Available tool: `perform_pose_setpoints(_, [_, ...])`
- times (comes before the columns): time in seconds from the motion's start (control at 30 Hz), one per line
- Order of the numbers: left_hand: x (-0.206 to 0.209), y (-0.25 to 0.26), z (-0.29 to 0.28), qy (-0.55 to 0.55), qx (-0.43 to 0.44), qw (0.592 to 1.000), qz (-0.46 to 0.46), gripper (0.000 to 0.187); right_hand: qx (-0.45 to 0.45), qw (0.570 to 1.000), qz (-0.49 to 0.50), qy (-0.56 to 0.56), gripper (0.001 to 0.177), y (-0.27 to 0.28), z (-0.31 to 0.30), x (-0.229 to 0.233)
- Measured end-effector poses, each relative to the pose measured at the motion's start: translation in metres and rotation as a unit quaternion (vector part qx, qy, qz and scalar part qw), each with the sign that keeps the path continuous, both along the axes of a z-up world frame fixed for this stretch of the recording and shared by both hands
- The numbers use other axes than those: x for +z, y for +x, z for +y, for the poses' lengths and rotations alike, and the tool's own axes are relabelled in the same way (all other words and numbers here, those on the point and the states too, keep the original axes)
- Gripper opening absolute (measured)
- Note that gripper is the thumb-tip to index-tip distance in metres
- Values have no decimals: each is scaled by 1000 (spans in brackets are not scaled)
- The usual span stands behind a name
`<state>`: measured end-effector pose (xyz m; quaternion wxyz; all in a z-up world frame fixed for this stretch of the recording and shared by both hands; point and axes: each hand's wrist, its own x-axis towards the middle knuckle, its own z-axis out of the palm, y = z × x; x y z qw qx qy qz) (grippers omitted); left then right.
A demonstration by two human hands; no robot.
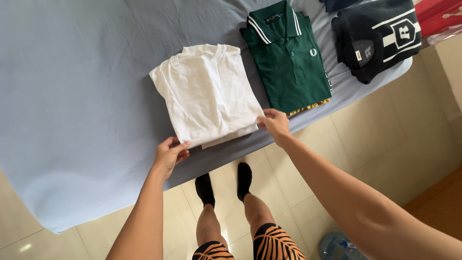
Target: The person folds several shirts on a bed, including a white shirt, a white graphic tee, a black polo, and a black hoodie. The person retrieves items from a wardrobe, folds them on the bed, and places them back into the wardrobe.
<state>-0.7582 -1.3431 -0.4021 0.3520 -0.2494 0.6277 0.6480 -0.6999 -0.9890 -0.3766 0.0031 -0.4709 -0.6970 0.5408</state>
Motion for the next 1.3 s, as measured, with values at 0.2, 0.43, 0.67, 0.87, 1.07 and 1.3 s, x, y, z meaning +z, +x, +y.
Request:
perform_pose_setpoints(0.2, [-17, -7, -2, -85, -58, 994, -21, 35, 66, 993, -83, -59, 35, -8, 16, -28])
perform_pose_setpoints(0.43, [-40, -86, 18, -285, -48, 951, 109, 57, 76, 997, -35, -1, 44, -115, 40, -44])
perform_pose_setpoints(0.67, [6, -192, 61, -317, -32, 856, 408, 54, 350, 884, 84, 297, 64, -216, 27, -7])
perform_pose_setpoints(0.87, [-12, -235, 121, -262, -251, 771, 523, 52, 508, 742, 189, 395, 42, -256, -25, -3])
perform_pose_setpoints(1.07, [-44, -223, 132, -320, -273, 737, 529, 13, 514, 699, 263, 422, 20, -246, -40, -24])
perform_pose_setpoints(1.3, [-28, -224, 89, -389, -216, 741, 504, 49, 501, 794, 149, 310, 17, -220, -29, 2])
